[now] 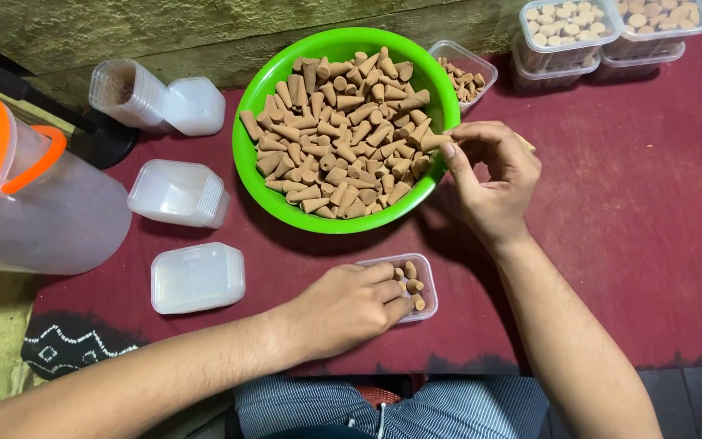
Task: The person picks up incense cones from a bowl and places them into plastic containers, eventually putting a lid on a container.
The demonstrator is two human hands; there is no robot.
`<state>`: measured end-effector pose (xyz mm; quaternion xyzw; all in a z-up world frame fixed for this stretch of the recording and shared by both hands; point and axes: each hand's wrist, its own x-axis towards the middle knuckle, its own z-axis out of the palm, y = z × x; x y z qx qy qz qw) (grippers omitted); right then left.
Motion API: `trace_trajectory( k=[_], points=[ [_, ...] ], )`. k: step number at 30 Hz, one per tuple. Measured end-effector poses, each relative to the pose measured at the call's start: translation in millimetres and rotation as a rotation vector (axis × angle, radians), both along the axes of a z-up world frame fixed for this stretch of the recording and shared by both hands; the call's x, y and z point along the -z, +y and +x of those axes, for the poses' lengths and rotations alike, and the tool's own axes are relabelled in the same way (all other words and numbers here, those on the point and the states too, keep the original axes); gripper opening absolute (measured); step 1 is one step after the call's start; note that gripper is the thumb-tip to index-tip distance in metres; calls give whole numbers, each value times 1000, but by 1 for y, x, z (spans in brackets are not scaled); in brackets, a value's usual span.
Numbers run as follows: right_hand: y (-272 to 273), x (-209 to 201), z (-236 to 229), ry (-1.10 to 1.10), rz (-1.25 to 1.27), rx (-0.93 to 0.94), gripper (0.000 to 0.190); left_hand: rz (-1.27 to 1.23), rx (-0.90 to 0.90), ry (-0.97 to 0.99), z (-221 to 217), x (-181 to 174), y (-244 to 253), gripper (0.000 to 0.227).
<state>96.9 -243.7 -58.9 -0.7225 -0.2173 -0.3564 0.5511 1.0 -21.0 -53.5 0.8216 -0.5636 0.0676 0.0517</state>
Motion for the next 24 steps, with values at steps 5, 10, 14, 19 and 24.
trace_trajectory(
  k=[5, 10, 14, 19, 24],
  points=[
    [0, 0, 1, 12, 123, -106, 11, -254, -89, -53, -1, -14, -5, 9],
    [3, 0, -1, -21, 104, -169, 8, -275, -164, -1, 15, -30, 8, 9],
    [7, -2, -7, 16, 33, -326, 11, -403, -349, 64, 31, -53, 15, 19],
    [14, -20, -17, 54, -4, -500, 8, -515, -380, 220, 35, -62, 15, 34],
    [16, -20, -23, 61, 1, -565, 8, -652, -359, 396, 34, -58, 11, 21]
  ],
)
